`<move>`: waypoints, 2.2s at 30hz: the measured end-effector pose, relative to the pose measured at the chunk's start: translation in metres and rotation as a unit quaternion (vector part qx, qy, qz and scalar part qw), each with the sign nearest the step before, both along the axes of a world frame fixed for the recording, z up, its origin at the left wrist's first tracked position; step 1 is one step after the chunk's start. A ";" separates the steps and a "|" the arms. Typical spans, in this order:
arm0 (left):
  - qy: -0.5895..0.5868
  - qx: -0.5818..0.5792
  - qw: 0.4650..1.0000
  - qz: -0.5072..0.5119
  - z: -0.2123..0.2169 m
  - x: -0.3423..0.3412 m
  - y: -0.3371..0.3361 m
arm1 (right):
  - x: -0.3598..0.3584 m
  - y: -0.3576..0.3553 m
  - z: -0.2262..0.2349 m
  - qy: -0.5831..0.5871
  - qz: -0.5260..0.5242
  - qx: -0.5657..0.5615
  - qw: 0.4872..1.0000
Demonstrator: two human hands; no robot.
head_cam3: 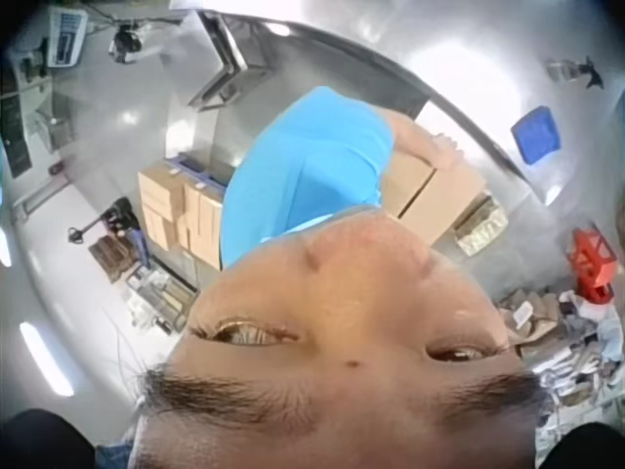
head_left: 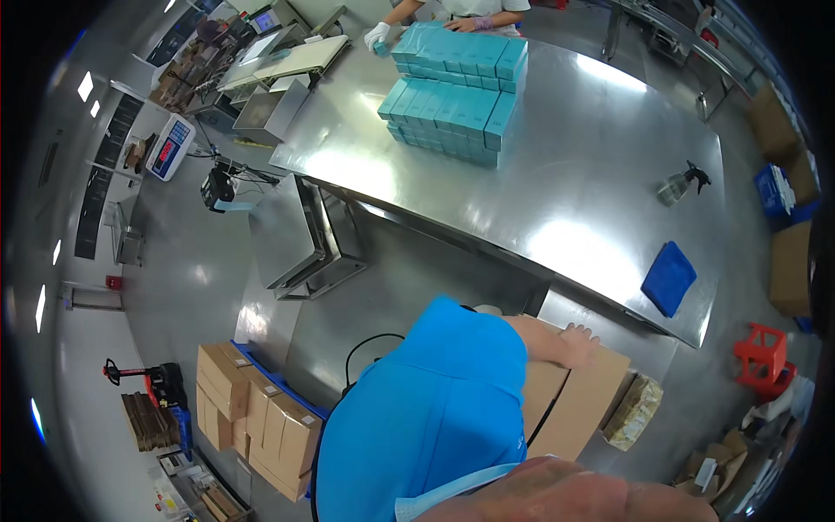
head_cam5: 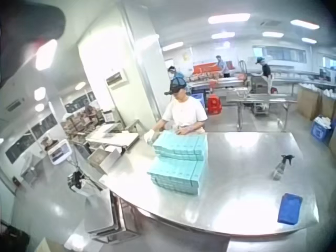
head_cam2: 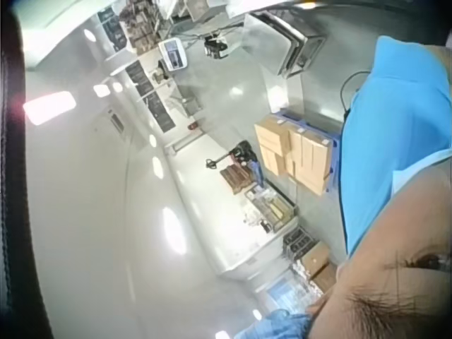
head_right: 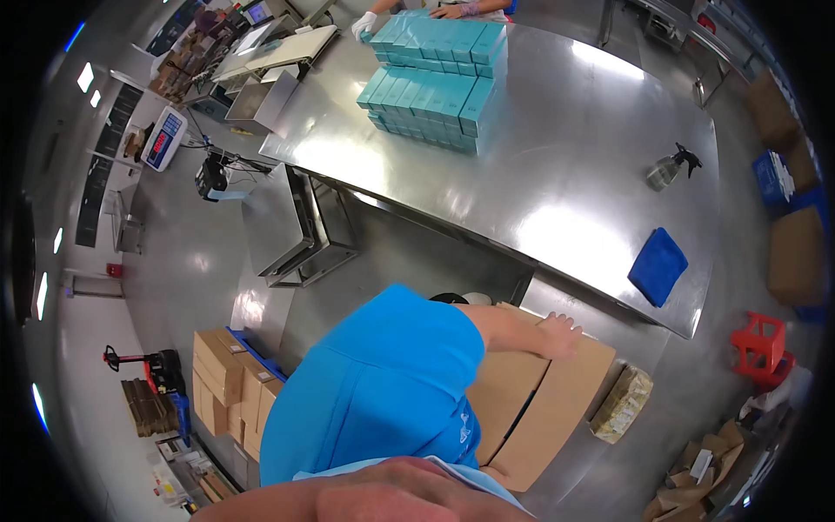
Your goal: Packing stacks of blue products into a large cardboard box and sealing it with tape.
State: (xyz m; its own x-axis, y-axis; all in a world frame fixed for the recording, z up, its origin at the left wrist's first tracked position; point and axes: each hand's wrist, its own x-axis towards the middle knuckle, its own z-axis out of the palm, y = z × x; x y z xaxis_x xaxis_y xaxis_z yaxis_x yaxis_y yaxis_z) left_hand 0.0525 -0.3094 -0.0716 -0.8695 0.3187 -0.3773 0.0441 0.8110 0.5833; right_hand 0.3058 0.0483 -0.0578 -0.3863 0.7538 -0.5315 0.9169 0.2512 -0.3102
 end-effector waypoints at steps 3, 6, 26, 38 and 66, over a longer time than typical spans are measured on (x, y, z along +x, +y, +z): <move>0.017 0.009 1.000 0.002 -0.007 0.001 -0.003 | -0.014 0.001 0.001 -0.006 0.019 0.006 1.000; -0.014 0.020 1.000 -0.012 -0.021 0.006 -0.001 | -0.036 -0.015 0.002 -0.016 0.056 -0.002 0.998; 0.372 0.116 0.854 -0.345 -0.096 0.065 -0.010 | -0.039 -0.059 0.017 -0.048 0.182 0.045 0.981; 0.326 0.357 0.822 -0.300 -0.046 0.070 -0.018 | 0.080 0.003 -0.046 0.043 0.100 0.107 0.988; 0.293 -0.049 0.817 -0.495 -0.039 0.055 -0.027 | 0.302 0.023 -0.186 0.115 -0.496 -0.309 0.803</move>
State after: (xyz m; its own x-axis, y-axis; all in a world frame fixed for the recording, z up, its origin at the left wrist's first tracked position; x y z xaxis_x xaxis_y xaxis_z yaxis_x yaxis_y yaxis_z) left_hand 0.1074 -0.3368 -0.1110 -0.2451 0.9679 -0.0550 0.9543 0.2509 0.1624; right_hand 0.6079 0.0710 -0.2434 0.1003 0.3707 -0.9233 0.4707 -0.8352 -0.2843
